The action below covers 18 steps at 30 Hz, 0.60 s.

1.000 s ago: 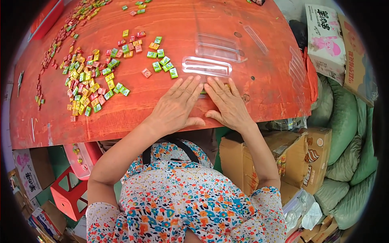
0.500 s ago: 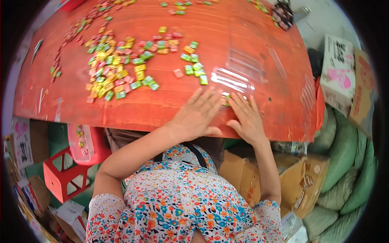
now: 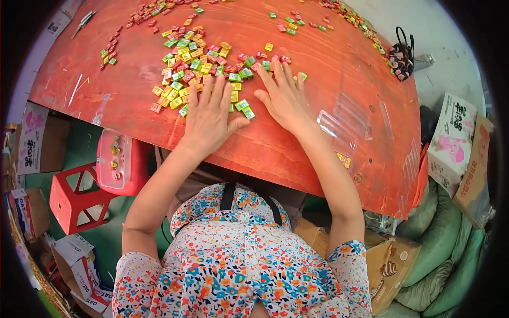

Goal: Sorting and packaging small colorful toy components into plastic trays and boxes.

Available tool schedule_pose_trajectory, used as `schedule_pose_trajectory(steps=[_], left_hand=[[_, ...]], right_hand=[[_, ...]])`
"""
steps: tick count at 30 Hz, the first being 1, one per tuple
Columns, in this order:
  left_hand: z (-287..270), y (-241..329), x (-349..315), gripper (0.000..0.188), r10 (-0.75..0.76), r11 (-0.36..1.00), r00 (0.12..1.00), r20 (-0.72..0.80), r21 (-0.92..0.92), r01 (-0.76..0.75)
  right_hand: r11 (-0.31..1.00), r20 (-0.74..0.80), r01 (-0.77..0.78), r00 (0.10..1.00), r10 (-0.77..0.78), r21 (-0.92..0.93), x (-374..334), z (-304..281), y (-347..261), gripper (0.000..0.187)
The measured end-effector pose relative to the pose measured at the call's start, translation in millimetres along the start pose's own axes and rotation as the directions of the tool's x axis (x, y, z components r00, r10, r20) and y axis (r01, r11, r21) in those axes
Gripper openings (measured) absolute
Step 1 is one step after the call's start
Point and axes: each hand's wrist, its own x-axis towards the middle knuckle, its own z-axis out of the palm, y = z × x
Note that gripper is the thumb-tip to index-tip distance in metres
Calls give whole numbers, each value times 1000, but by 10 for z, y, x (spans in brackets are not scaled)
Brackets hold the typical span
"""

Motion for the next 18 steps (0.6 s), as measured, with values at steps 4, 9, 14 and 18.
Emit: schedule_pose_trajectory(steps=[4,9,14,18], left_hand=[[-59,208,-247,84,84,978,995,57,-197,-71],[-198,152,-420,72,149,914,988,33,-385,-126],[-221,-100,-294,42,22,922,984,-176,-376,-88],[-331,-226,7,28,32,937,978,-207,-335,-101]], right_hand=[[980,90,107,988,-124,168,-29,53,57,51],[886,137,200,950,-279,417,-468,-302,83,34],[893,-48,32,999,-12,449,-482,-442,223,26],[892,-11,-2,1000,8,453,-241,-404,87,26]])
